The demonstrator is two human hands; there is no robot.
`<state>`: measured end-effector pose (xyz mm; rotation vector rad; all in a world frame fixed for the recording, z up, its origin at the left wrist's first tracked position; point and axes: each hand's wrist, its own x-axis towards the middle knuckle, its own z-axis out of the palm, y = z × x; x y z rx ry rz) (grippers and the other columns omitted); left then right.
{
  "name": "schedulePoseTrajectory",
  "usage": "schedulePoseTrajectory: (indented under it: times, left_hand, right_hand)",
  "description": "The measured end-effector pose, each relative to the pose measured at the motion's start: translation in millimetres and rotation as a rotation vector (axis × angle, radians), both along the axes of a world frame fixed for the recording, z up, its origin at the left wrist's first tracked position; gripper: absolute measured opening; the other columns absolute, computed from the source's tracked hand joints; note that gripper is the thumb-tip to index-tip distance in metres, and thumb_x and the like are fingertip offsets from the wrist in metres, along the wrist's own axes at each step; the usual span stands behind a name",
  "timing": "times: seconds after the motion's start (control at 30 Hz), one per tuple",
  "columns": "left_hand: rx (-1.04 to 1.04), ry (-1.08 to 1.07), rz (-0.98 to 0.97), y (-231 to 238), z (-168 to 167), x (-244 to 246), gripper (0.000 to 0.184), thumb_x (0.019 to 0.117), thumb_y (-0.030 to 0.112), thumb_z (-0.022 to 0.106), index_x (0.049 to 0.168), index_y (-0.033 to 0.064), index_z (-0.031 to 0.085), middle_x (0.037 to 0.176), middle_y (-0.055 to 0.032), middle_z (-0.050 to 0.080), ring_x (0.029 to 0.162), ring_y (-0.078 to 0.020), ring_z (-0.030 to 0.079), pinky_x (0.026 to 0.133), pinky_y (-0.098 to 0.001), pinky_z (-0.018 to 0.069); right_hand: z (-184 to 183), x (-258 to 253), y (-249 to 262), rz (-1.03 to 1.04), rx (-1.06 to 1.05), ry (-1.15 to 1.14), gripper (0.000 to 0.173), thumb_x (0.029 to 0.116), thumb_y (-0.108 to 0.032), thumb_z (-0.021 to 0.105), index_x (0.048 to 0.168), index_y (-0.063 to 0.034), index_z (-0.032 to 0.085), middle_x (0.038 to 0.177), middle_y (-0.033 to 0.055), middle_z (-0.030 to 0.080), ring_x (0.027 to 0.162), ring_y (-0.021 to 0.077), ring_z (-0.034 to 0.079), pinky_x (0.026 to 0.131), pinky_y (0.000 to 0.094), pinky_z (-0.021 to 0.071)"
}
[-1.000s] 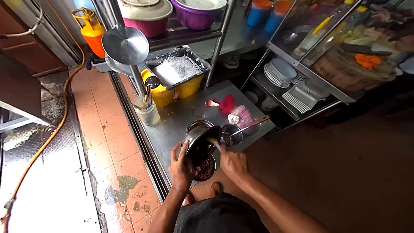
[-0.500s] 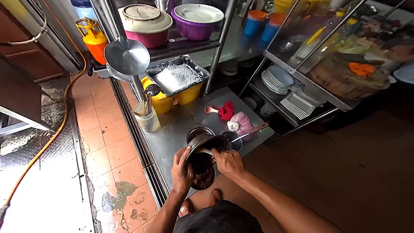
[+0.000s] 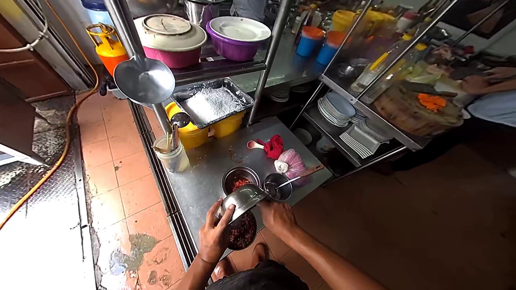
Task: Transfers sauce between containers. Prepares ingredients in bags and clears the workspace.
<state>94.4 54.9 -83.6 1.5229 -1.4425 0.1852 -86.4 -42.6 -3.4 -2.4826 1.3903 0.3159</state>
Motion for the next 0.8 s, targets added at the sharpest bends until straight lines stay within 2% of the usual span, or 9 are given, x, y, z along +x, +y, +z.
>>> schedulePoseTrajectory:
  times: [0.1,0.23,0.3,0.47,0.57,0.63,0.7,0.73,0.8]
  left_hand:
    - [-0.009,0.008,0.027,-2.6,2.5,1.1,0.037,0.0953,0.009,0.057,0.128,0.0195,0.071,0.13,-0.0244,0.063,0.063,-0.0205,0.067,0.054,-0.032,0.0555]
    - [-0.033,0.04,0.04,4.4,0.2,1.7,0.037,0.0962,0.008,0.055,0.13,0.0196,0.067,0.133,-0.0228,0.061,0.069,-0.0189,0.066,0.062,-0.0291,0.0559]
    - [-0.031,0.066,0.043,5.4,2.6,4.6,0.037,0.0967,0.008,0.056,0.13,0.0191,0.066,0.134,-0.023,0.061,0.078,-0.0213,0.07,0.065,-0.0313,0.0585]
    - [-0.023,0.103,0.071,7.7,-0.1,7.9,0.041,0.096,0.008,0.058,0.134,0.0219,0.064,0.138,-0.02,0.059,0.088,-0.0197,0.07,0.071,-0.0305,0.0586]
    - [-0.006,0.098,0.047,8.1,0.3,5.8,0.041,0.0961,0.008,0.058,0.134,0.0231,0.064,0.14,-0.0196,0.058,0.09,-0.0211,0.072,0.07,-0.0327,0.0601]
    - [-0.009,0.107,0.043,4.4,-1.0,5.9,0.041,0.0948,0.006,0.056,0.132,0.0215,0.065,0.139,-0.0192,0.06,0.092,-0.0209,0.072,0.073,-0.0328,0.0604]
    - [-0.008,0.139,0.057,6.8,-4.5,3.3,0.042,0.0963,0.008,0.056,0.136,0.0216,0.063,0.139,-0.0181,0.059,0.094,-0.0191,0.07,0.076,-0.0314,0.0595]
    - [0.001,0.146,0.063,9.3,-5.1,2.2,0.044,0.0961,0.007,0.056,0.137,0.022,0.062,0.139,-0.0176,0.058,0.097,-0.0188,0.07,0.079,-0.0312,0.0595]
    - [0.016,0.149,0.054,9.3,-3.5,2.1,0.044,0.0973,0.008,0.056,0.138,0.0227,0.062,0.139,-0.0176,0.059,0.104,-0.0201,0.07,0.082,-0.0323,0.0601]
  right_hand:
    - [5.4,3.1,6.3,0.043,0.209,0.127,0.033,0.1102,-0.024,0.035,0.129,-0.0089,0.057,0.101,0.0211,0.071,0.098,0.0422,0.07,0.082,0.0601,0.0532]
    - [-5.1,0.0,-4.6,-0.061,0.015,0.049,0.031,0.1074,-0.025,0.044,0.123,-0.0141,0.068,0.089,0.0157,0.074,0.087,0.0381,0.073,0.074,0.0559,0.0553]
    - [-6.2,2.4,6.7,0.009,0.127,0.076,0.034,0.1093,-0.027,0.038,0.126,-0.0109,0.062,0.093,0.0181,0.072,0.092,0.0401,0.072,0.078,0.0581,0.0544]
    - [-9.9,-8.7,14.2,-0.082,-0.129,-0.091,0.025,0.105,-0.021,0.049,0.109,-0.007,0.07,0.076,0.0173,0.071,0.074,0.0403,0.073,0.063,0.0573,0.0555]
    - [-12.1,-8.8,39.6,-0.052,0.048,0.048,0.031,0.1065,-0.022,0.042,0.123,-0.0087,0.064,0.086,0.0182,0.072,0.085,0.0401,0.073,0.073,0.0576,0.0553]
    - [-25.1,-16.8,52.9,-0.018,-0.182,-0.101,0.023,0.1,-0.02,0.05,0.1,-0.0082,0.07,0.066,0.0123,0.067,0.063,0.0334,0.071,0.055,0.0502,0.0553]
    - [-26.9,-19.2,46.7,-0.113,-0.296,-0.19,0.025,0.1006,-0.02,0.052,0.097,-0.005,0.071,0.06,0.0128,0.065,0.057,0.0346,0.069,0.05,0.0508,0.0538]
    - [-26.0,-19.0,45.8,-0.155,-0.25,-0.133,0.027,0.103,-0.022,0.049,0.102,-0.0051,0.07,0.065,0.0136,0.067,0.063,0.0354,0.071,0.055,0.0508,0.0549]
    - [-18.4,-14.8,51.8,-0.18,0.065,0.063,0.034,0.1085,-0.025,0.039,0.123,-0.0069,0.063,0.088,0.0174,0.073,0.089,0.0383,0.073,0.077,0.0546,0.0557]
